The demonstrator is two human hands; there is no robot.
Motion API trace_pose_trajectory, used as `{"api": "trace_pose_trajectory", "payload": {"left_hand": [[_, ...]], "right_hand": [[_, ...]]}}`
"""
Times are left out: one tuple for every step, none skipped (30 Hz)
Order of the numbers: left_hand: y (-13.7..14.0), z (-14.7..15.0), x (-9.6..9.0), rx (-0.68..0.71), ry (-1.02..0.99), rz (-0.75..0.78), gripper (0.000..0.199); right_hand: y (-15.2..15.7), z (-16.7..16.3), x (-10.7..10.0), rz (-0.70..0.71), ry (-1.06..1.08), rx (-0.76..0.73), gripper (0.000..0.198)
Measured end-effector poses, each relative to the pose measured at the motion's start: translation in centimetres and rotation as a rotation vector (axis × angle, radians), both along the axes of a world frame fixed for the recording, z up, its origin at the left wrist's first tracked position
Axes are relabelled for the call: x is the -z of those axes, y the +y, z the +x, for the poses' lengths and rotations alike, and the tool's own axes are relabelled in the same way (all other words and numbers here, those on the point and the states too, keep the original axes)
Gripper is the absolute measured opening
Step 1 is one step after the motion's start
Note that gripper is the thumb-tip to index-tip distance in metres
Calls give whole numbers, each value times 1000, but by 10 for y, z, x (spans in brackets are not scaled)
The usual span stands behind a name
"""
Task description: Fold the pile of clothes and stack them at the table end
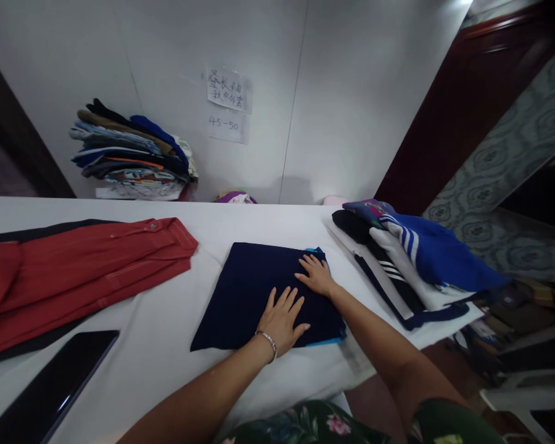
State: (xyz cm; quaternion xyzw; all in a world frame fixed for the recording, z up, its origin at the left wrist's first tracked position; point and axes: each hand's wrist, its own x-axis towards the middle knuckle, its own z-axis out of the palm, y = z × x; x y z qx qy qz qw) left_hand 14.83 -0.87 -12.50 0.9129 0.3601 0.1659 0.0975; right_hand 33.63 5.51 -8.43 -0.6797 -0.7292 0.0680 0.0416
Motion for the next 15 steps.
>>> {"api": "trace_pose_trajectory", "payload": {"left_hand": [[0, 0, 0, -3, 0, 5, 64], [0, 0, 1, -5, 1, 8, 64], [0, 0, 0, -6, 2, 8, 64], [0, 0, 0, -5, 2, 6, 64], [1, 0, 0, -6, 3, 4, 65], [1, 0, 0, -5, 3, 2, 65], [1, 0, 0, -4, 2, -1, 65], [1, 0, 0, -2, 2, -3, 64], [1, 0, 0, 0, 1, -6, 64], [1, 1, 1, 4, 1, -11, 63], [0, 1, 1, 7, 0, -17, 63], [-1, 2, 0, 10, -3, -23, 63], [-1, 2, -1, 14, -7, -32, 63], [-1, 3, -4, 19, -13, -45, 62], [0, 2, -8, 19, -20, -62, 61]], "right_hand": [[-3, 0, -6, -22, 21, 14, 62], [-7, 0, -11, -18, 35, 30, 63], [-12, 0, -15, 14, 39, 49, 63], [-18, 1, -15, 61, 34, 67, 64], [-25, 2, -14, 104, 27, 85, 64], [-32, 3, -9, 128, 25, 99, 64], [-38, 4, -3, 134, 34, 112, 64], [-43, 6, 5, 125, 54, 124, 64], [-47, 9, 13, 113, 80, 132, 64], [-49, 11, 21, 107, 106, 133, 65], [-50, 13, 28, 111, 130, 128, 65], [-50, 16, 33, 122, 147, 118, 66], [-49, 18, 36, 134, 160, 109, 66], [-48, 20, 38, 143, 172, 102, 66], [-47, 22, 39, 151, 184, 95, 66]]}}
